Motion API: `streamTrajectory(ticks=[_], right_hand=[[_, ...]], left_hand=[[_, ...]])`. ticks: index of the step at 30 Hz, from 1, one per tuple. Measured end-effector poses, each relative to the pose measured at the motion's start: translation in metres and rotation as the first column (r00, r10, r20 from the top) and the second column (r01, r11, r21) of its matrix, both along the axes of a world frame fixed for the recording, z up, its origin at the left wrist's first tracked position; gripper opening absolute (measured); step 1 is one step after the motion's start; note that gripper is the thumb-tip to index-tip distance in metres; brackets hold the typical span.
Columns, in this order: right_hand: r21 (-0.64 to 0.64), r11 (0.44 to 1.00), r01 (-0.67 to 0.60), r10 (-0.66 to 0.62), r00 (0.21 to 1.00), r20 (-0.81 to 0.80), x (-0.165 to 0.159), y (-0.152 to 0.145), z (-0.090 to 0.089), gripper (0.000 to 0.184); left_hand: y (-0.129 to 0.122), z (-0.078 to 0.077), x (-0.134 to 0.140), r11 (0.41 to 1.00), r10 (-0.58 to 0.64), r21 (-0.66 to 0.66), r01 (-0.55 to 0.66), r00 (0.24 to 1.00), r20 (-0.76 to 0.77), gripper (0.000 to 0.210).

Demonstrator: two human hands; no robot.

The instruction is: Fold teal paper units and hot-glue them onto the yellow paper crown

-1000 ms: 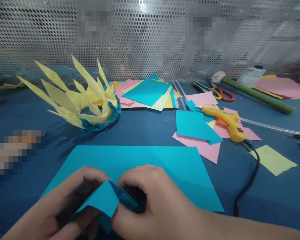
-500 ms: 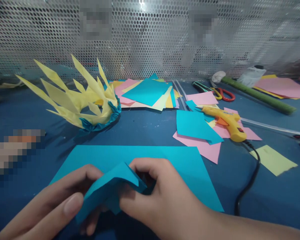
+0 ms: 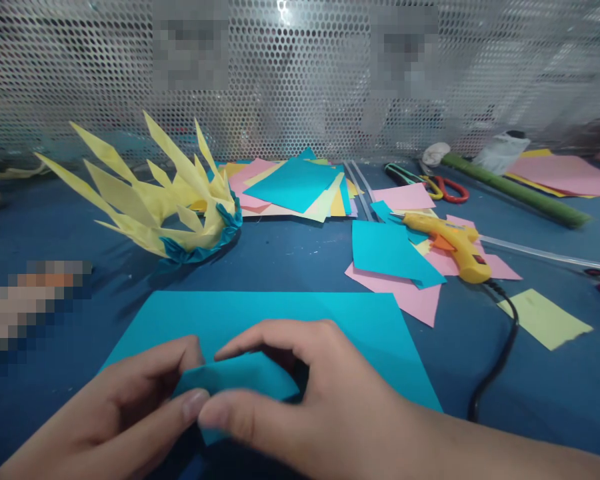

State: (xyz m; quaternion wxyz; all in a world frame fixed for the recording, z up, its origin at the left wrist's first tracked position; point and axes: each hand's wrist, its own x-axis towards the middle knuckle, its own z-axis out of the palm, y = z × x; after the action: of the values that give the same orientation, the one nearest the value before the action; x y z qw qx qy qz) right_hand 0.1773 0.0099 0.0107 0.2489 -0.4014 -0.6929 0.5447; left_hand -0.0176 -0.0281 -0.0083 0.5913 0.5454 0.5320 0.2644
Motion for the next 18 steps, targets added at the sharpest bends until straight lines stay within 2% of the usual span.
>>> streamTrajectory(ticks=[1,3,5,8,12,16,18], right_hand=[[-0.034,0.999,0.004,-0.004,1.000,-0.005,-0.0001,0.0014,-0.0009,0.009],[-0.142,0.990,-0.013,0.009,0.999,-0.034,-0.0002,0.0038,-0.0028,0.018],[-0.223,0.973,-0.051,0.038,0.997,-0.061,0.0010,0.0052,-0.0045,0.028],[-0.227,0.970,-0.087,0.071,0.995,-0.076,0.0050,0.0055,-0.0064,0.036],[-0.225,0.970,-0.094,0.075,0.993,-0.093,0.0062,0.0027,-0.0066,0.038],[-0.328,0.933,-0.150,0.107,0.983,-0.147,0.0010,-0.0006,-0.0062,0.038],[-0.325,0.934,-0.146,0.104,0.984,-0.143,0.0003,-0.0009,-0.0076,0.035]], left_hand=[[0.0008,-0.0013,-0.0010,0.999,-0.031,0.034,0.031,1.000,0.004,0.031],[0.0020,-0.0012,-0.0014,0.999,-0.032,0.045,0.031,0.999,0.017,0.030],[0.0025,0.0010,-0.0009,1.000,0.017,0.015,-0.018,0.999,0.032,0.026],[0.0036,0.0028,-0.0018,0.999,-0.014,0.047,0.012,0.999,0.048,0.024],[0.0068,0.0002,-0.0051,0.962,-0.084,0.251,0.106,0.992,-0.097,0.026],[0.0081,-0.0016,-0.0056,0.944,-0.256,0.182,0.276,0.958,-0.125,0.030],[0.0084,-0.0016,-0.0053,0.940,-0.223,0.226,0.254,0.963,-0.151,0.031]])
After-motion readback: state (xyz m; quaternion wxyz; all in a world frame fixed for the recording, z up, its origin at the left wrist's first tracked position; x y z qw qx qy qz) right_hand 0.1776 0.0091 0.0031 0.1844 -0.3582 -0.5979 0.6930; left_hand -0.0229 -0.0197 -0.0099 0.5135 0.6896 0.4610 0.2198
